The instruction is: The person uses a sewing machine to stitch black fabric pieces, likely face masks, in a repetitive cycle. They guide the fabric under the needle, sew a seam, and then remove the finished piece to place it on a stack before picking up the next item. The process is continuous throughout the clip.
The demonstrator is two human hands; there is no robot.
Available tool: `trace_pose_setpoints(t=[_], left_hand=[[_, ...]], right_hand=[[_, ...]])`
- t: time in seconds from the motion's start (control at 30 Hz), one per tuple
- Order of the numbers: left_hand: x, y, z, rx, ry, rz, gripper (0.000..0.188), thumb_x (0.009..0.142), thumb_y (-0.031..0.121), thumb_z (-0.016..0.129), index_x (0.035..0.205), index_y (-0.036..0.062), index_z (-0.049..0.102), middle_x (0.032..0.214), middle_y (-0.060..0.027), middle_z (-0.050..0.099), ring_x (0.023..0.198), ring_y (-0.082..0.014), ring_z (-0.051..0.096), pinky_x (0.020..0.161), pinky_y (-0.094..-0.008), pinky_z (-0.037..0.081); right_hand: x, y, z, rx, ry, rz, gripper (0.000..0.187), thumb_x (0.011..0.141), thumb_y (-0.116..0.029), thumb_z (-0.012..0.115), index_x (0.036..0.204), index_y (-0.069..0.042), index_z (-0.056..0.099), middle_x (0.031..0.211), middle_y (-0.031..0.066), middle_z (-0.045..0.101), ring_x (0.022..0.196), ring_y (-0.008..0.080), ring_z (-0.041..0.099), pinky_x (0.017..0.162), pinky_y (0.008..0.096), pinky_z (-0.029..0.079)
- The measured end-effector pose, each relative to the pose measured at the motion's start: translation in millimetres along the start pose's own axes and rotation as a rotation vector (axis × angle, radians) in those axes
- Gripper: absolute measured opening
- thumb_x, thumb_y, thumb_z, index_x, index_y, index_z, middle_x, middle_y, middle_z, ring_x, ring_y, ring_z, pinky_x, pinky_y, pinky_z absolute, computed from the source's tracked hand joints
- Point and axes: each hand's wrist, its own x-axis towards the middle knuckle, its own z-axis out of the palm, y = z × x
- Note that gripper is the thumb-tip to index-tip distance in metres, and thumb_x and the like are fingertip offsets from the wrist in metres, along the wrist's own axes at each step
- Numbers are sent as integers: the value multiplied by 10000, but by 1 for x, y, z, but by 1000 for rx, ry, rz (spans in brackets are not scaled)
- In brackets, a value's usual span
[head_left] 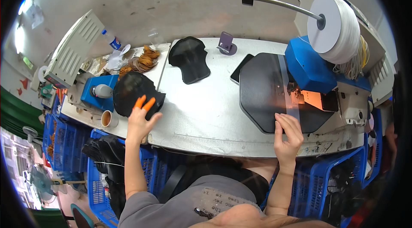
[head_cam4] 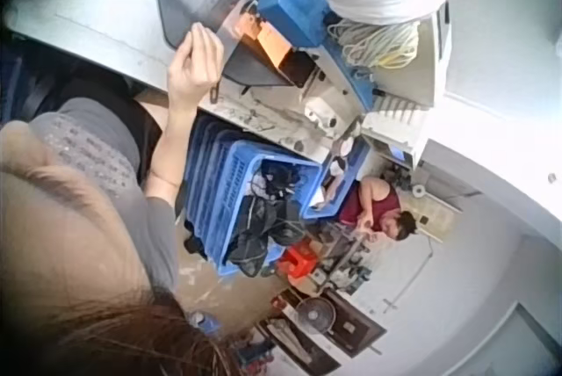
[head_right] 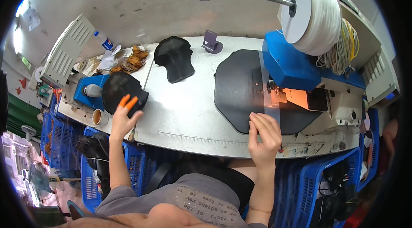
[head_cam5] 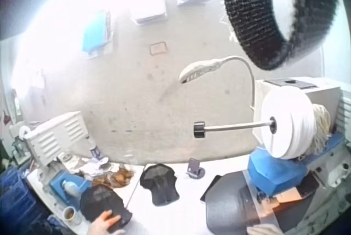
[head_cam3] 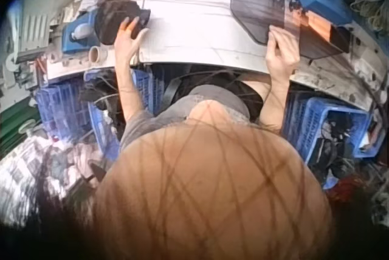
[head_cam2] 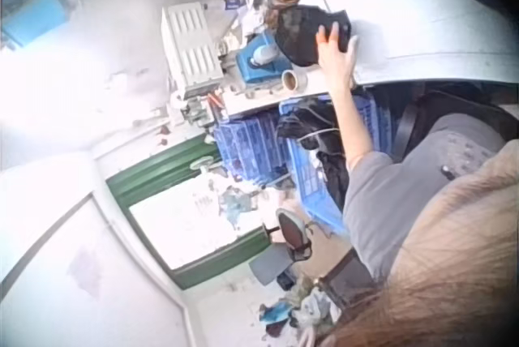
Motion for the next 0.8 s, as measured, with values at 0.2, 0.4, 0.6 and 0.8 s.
trace_pose_setpoints(t=[0.2, 0.4, 0.6, 0.8], left_hand=[[29, 51, 37, -151, 390, 382, 335, 796, 162, 744, 1118, 83, 704, 1240, -136, 634, 1186, -330, 579, 986, -400, 461], [109, 81, 156, 16, 10, 273, 563, 774, 82, 623, 1331, 66, 545, 1197, -277, 584, 1251, -435, 476, 1081, -480, 371], [156, 52, 212, 156, 1, 254, 475, 776, 62, 585, 1235, -57, 581, 1062, -306, 619, 1068, -461, 609, 931, -490, 512], [148, 45, 225, 226, -4, 439, 187, 798, 91, 599, 940, -12, 664, 969, -215, 673, 884, -348, 685, 794, -427, 565]], right_hand=[[-7, 4, 5, -49, 24, -25, 163, 767, 69, 674, 914, 11, 715, 924, 118, 727, 910, 295, 675, 843, 370, 518], [-11, 9, 4, -80, 6, -49, 174, 764, 63, 679, 920, -4, 718, 949, 112, 729, 937, 288, 672, 861, 366, 507], [-10, 6, 3, -72, 2, -53, 182, 759, 61, 683, 922, -12, 720, 956, 108, 730, 940, 284, 672, 865, 361, 500], [-11, 7, 7, -79, 35, -62, 184, 750, 55, 692, 915, -17, 722, 952, 101, 732, 933, 278, 674, 848, 351, 496]])
